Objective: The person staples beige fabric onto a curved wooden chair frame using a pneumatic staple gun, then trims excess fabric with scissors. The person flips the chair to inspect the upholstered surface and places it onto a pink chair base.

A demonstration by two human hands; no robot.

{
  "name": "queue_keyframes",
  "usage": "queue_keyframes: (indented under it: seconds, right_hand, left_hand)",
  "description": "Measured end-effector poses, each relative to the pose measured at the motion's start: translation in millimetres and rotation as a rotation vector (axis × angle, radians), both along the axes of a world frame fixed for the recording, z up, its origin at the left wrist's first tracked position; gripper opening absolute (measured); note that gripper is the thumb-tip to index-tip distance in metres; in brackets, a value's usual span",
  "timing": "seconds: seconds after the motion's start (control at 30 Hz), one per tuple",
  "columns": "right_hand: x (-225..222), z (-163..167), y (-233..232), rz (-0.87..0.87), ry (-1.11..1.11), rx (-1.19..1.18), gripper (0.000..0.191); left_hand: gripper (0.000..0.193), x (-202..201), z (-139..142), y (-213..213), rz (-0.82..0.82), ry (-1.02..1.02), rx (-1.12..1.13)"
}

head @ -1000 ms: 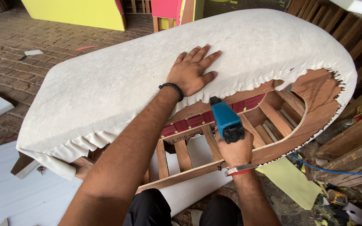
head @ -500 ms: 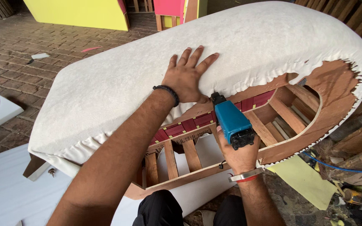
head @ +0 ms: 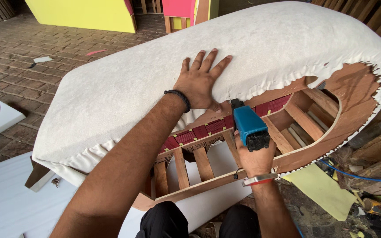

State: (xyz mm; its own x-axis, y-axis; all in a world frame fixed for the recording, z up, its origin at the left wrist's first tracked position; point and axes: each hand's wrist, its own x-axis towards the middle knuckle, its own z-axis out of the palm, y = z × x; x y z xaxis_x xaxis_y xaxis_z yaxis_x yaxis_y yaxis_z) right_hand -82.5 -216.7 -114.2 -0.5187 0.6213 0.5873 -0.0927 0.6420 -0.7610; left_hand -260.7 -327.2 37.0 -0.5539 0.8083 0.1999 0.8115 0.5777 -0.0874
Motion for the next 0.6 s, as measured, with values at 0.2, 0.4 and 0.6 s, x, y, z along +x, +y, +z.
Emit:
queue_keyframes:
  seconds: [0.2,0.4,0.6]
  right_hand:
    - [1.7,-2.5,10.8,-0.002,-0.065,-0.008,0.030]
    - [8.3,-3.1,-14.1,0.108,0.088,0.004,0.028]
    - [-10.3,-1.5,-43.5,0.075,-0.069,0.145,0.023]
  left_hand:
    - [0.118,-23.6,-1.0,-20.4,-0.256,-0.187,0.204]
    - [0.136,-12.6,-11.9,-33.5,-0.031,-0.011,0.072]
    - [0.145,4.4,-4.6,-37.2,0.007,0.054,0.034]
